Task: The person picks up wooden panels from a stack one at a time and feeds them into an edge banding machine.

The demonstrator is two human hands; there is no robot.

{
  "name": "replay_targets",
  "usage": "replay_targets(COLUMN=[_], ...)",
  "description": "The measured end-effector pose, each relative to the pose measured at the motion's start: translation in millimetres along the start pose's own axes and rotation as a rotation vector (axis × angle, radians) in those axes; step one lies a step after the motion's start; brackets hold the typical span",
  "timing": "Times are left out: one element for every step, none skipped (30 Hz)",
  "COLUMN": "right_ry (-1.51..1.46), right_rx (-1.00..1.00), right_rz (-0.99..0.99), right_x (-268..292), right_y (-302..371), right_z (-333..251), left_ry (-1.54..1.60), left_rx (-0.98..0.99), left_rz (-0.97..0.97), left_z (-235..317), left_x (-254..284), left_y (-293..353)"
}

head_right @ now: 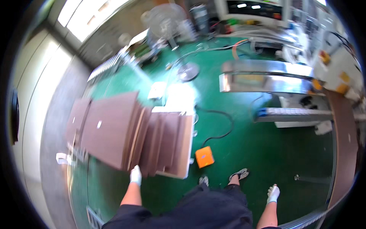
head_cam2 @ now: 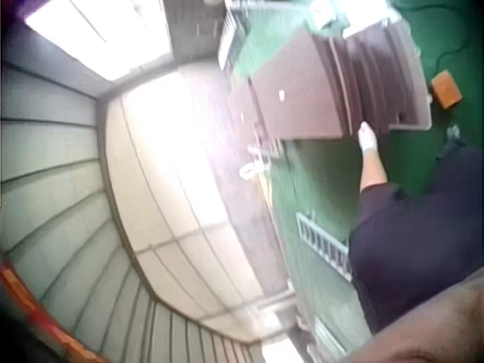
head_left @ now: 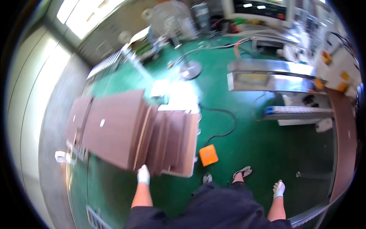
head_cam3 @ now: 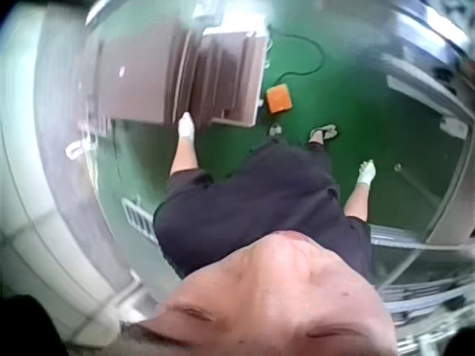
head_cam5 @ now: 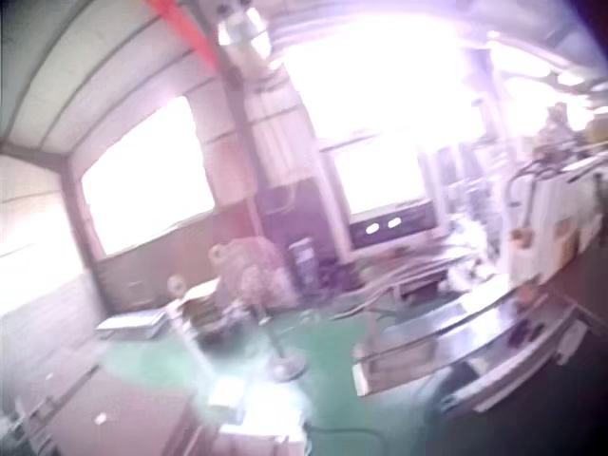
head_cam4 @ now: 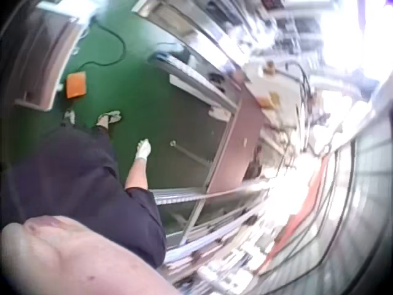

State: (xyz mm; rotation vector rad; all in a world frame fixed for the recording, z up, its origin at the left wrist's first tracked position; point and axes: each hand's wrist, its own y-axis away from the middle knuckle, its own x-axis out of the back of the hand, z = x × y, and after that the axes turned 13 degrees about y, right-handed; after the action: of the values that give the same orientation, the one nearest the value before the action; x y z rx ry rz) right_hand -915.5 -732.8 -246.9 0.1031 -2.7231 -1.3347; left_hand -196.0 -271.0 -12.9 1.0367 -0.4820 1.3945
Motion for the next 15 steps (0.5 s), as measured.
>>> replay_targets(right_ry=[-0.038, 0.028, 0.036, 0.249, 0.460, 0.587, 0.710, 0.724, 0.735, 0.904, 1.066, 1.297, 1.526, 1.510, 1.514], right_rx=[-0.041, -0.056, -0.031, -0.001, 0.036, 0.149, 0.262, 0.232, 0.201, 0.312, 0.427, 0.516, 0.604, 0.688, 0.703], right_rz=[0.005, 0.033, -0.029, -0.006, 0.018, -0.031, -0.091, -0.158, -0.238, -0.300, -0.359, -0.396, -0.414, -0.478, -0.476], right_x=[-17.8, -35.0, -44.3, -77.4, -108.8, -116.8, -130.0, -147.4, -169.9, -187.3, -203.9, -236.5, -264.4, -274.9, -277.4], right_y=[10.2, 31.7, 40.3, 57.1, 79.5, 88.9, 93.7, 103.1, 114.4, 118.2, 122.3, 157.4, 198.9, 202.9, 205.4], right_z=[-6.7, -25.8, -22.5, -20.8, -18.8, -4.7, 10.1, 20.3, 32.0, 41.7, 51.2, 40.5, 18.3, 18.7, 12.3], left_ry=[0.377, 0.677, 0.985, 1.051, 1.117, 1.207, 1.297, 1.265, 1.230, 1.266, 1.306, 1.320, 1.331, 1.329, 1.342], left_rx=[0.053, 0.213, 0.353, 0.326, 0.297, 0.318, 0.332, 0.322, 0.305, 0.305, 0.320, 0.352, 0.384, 0.403, 0.399], left_rz=[-0.058, -0.102, -0.141, -0.138, -0.137, -0.135, -0.125, -0.073, -0.008, 0.062, 0.111, 0.049, -0.030, -0.132, -0.131], left_z=[-70.1, -81.6, -73.1, -82.8, -93.0, -87.1, -74.9, -59.5, -52.3, -56.3, -58.3, -66.8, -64.6, -55.2, -44.0], left_x=[-9.6, -25.5, -38.6, -36.7, -31.5, -29.4, -20.0, -8.8, 6.7, 16.9, 26.9, 43.1, 59.0, 71.2, 74.7], left_y=[-10.7, 10.7, 23.4, 27.8, 31.7, 33.6, 35.4, 34.1, 30.4, 21.4, 12.8, 4.7, 3.9, 0.2, -2.6])
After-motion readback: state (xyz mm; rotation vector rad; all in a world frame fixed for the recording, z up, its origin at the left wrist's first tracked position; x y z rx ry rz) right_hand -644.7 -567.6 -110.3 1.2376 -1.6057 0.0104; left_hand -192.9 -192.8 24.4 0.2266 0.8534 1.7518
